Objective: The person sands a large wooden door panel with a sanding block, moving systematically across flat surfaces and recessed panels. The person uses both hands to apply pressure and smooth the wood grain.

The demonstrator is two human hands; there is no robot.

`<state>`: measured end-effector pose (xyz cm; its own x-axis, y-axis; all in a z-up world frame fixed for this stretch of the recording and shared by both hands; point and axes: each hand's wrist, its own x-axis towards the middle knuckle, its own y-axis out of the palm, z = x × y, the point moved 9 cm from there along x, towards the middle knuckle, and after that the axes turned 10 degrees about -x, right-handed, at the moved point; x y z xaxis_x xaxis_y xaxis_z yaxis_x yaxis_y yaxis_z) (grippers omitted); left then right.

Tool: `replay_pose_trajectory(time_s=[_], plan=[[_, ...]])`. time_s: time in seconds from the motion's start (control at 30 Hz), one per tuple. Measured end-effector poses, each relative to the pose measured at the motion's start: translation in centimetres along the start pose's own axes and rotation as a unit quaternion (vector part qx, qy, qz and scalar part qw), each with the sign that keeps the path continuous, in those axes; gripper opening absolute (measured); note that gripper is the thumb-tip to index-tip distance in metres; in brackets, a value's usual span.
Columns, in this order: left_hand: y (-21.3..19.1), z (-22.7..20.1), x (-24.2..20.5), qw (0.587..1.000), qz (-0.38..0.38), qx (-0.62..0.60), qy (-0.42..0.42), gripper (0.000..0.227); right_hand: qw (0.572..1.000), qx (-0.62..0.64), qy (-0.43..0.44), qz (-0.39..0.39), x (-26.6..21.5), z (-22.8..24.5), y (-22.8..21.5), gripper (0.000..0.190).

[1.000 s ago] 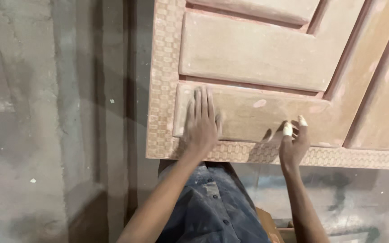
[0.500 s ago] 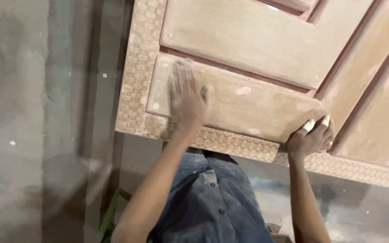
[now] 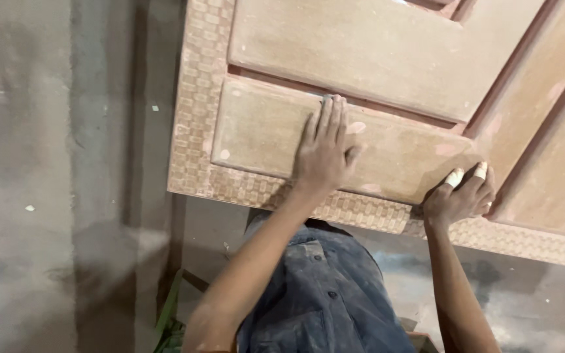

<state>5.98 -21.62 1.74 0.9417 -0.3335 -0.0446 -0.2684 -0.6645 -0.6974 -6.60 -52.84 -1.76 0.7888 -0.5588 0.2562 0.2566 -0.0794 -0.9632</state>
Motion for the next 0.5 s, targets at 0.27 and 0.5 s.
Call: replay_pose_trajectory(time_s=[0.27,0.5], plan=[[-3.1,6.2,-1.0,0.982,-0.025,0.145,-0.118,0.071,1.000,-0.006,-0.006,-0.014,0.1,0.5,-0.2,0.050],[-3.8,4.3,-2.1,0.986,0.016,0.164,-0.017,0.048,1.000,0.017,-0.002,0.002,-0.1,0.3,-0.7,0.049]])
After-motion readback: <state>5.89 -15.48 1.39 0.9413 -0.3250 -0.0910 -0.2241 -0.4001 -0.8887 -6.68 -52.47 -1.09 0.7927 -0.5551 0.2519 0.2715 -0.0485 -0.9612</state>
